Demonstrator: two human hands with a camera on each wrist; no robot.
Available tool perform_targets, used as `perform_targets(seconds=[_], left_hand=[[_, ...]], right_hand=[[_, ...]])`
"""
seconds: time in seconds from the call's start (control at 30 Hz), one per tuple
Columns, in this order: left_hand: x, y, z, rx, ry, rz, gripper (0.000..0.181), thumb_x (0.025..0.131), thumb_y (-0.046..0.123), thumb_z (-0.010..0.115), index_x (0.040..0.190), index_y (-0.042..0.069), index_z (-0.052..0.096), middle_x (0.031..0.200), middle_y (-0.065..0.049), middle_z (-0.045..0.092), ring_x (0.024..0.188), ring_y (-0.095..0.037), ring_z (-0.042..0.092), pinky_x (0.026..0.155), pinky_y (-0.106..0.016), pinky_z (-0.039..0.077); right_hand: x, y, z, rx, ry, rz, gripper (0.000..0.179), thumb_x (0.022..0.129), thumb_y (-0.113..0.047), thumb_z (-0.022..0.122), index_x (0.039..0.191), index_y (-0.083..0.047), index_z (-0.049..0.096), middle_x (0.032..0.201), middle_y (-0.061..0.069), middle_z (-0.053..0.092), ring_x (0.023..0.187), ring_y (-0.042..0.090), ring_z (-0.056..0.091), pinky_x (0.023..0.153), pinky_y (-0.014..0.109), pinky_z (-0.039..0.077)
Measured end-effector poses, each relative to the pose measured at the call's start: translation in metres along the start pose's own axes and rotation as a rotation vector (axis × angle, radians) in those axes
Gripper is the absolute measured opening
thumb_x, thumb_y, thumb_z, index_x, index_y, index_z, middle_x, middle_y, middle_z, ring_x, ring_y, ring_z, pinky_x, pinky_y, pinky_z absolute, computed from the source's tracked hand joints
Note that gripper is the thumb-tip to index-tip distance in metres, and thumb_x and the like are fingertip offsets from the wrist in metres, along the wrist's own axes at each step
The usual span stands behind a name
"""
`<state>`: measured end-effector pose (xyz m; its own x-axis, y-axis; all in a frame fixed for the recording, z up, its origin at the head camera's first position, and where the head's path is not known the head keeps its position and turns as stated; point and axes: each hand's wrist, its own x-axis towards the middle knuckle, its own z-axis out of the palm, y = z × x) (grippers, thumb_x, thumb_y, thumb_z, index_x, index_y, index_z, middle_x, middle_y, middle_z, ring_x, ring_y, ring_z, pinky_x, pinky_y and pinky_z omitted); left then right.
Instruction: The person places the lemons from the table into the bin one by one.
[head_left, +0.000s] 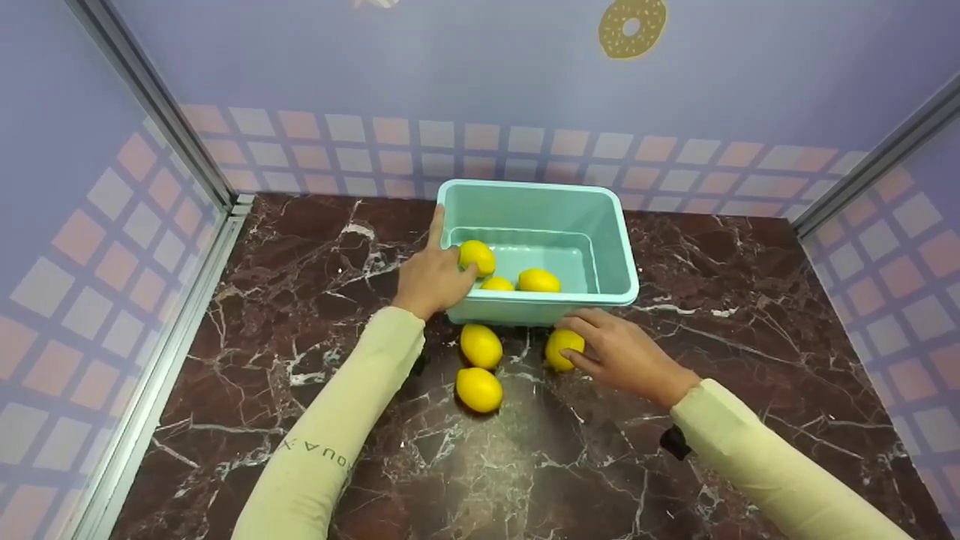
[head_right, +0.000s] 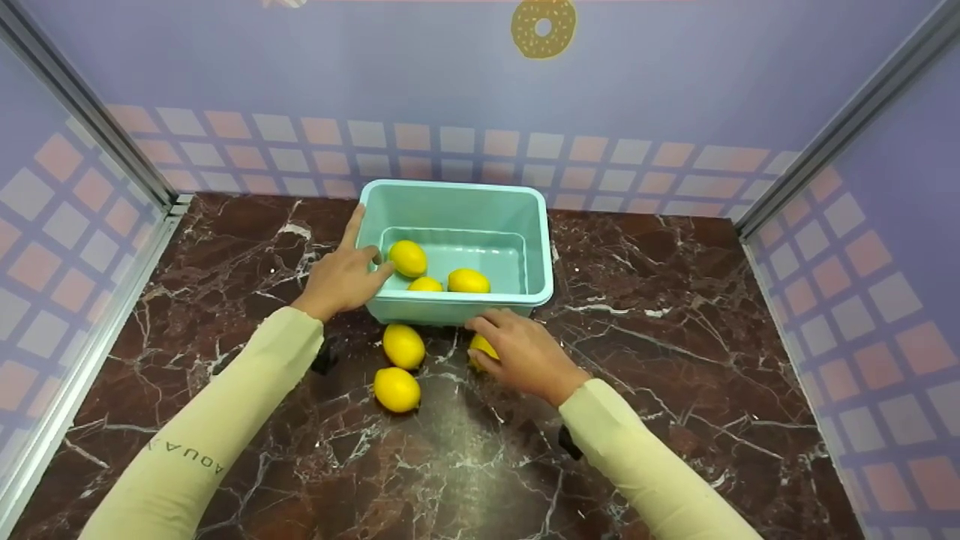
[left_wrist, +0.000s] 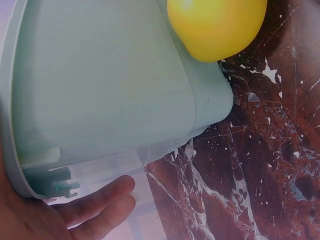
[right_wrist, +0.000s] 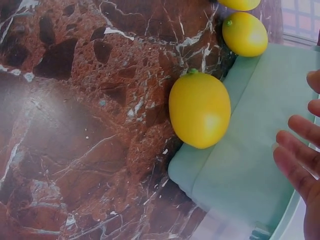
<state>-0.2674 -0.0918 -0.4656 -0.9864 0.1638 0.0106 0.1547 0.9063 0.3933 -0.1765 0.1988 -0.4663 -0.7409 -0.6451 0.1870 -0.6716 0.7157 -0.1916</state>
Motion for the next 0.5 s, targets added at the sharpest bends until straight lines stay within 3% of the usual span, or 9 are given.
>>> perform_targets(seconds=[0.2, 0.5], left_hand=[[0.001, 0.001, 0.0, 0.007, -0.022, -0.012, 0.055, 0.095, 0.046, 0.043, 0.126, 0.006, 0.063, 0.164, 0.0, -0.012, 0.061, -0.024, 0.057, 0.055, -0.036, 0.045], [0.001, -0.001, 0.0, 0.008, -0.022, -0.011, 0.055, 0.095, 0.048, 0.04, 0.121, 0.007, 0.066, 0.164, 0.001, -0.013, 0.061, -0.023, 0.056, 0.056, -0.035, 0.044]], right_hand=[[-0.001, 0.004, 0.005, 0.002, -0.03, 0.02, 0.039, 0.09, -0.033, 0.067, 0.125, -0.018, 0.059, 0.122, 0.003, 0.062, 0.105, 0.019, 0.061, 0.088, 0.04, 0.053], [-0.002, 0.009, 0.016, 0.016, -0.036, 0.018, 0.04, 0.087, -0.031, 0.071, 0.123, -0.016, 0.061, 0.12, 0.005, 0.062, 0.105, 0.022, 0.06, 0.086, 0.043, 0.053]])
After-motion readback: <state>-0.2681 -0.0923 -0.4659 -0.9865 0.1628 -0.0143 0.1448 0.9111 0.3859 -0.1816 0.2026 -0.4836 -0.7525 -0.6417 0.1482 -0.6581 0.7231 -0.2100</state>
